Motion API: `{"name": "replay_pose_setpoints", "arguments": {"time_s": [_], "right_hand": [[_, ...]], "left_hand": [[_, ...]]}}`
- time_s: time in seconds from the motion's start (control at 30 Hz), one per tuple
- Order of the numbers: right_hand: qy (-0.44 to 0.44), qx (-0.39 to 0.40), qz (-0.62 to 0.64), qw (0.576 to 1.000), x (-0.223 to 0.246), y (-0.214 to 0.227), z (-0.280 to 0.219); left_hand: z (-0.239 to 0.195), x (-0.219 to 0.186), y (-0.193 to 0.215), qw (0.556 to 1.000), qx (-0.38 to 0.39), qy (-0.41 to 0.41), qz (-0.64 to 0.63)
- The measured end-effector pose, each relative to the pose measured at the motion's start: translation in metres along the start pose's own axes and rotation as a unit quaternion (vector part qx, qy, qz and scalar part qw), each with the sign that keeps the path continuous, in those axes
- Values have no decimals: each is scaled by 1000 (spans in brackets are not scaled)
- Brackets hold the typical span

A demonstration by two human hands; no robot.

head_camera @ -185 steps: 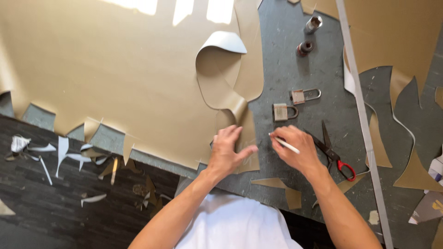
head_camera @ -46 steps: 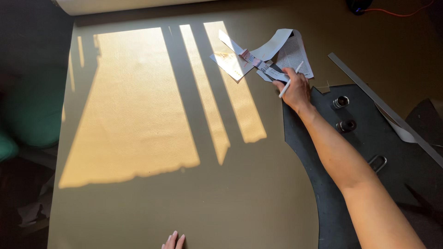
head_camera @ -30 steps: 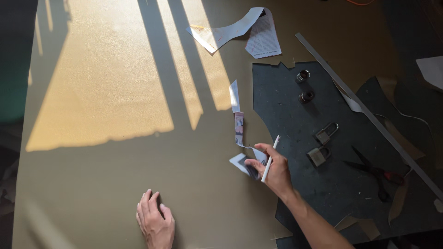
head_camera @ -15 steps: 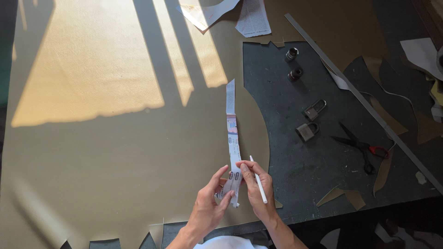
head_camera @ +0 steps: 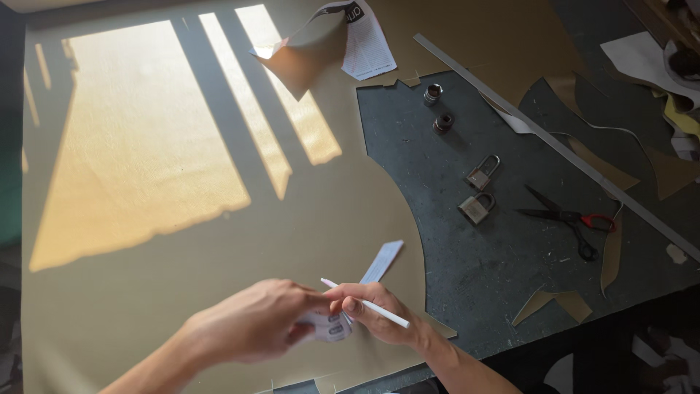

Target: The person places a white paper template on a large sheet of beige material, secures it with small weights, and uses scissors to cut around the template. After cutting, the person removes the template and scrap pieces, then uses a ruler and pencil to mark a straight line on the remaining material.

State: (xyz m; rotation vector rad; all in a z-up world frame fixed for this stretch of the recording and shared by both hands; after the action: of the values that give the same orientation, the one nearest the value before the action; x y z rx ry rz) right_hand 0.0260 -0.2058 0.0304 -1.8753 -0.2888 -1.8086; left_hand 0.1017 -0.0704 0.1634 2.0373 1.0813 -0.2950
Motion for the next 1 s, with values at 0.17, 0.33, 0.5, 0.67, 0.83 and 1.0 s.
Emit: {"name": "replay_pose_setpoints", "arguments": {"time_s": [0.17,0.33,0.5,0.67,0.83,1.0], "right_hand": [[-73,-97,-36,992,-17,9,-12],[-140,-239,58,959,-49,33,-25],[-202,-372,37,905,-66,48,-48],[-195,-430,-2,881,-74,52,-67],[-160,-448,-41,879,-84,54,-82],[-137,-449,-66,880,-83,51,-86]], "left_hand": [[45,61,66,972,-1,161,169],[159,119,99,921,3,193,340],[266,136,118,895,-30,168,413],[316,135,131,860,-93,154,477],[292,120,137,762,-474,-3,442],[250,135,74,840,-470,19,270]]}}
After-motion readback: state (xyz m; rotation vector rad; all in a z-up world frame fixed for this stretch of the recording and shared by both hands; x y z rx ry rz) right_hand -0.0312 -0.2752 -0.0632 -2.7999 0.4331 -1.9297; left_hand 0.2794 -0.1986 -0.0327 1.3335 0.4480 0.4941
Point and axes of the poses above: each hand's wrist, its own z-axis towards the middle knuckle, its own y-axis out of the back of the hand, x = y × z, the point moved 5 cm from there along z, towards the middle knuckle, and after that the axes turned 7 degrees about x, right-handed, at the moved point
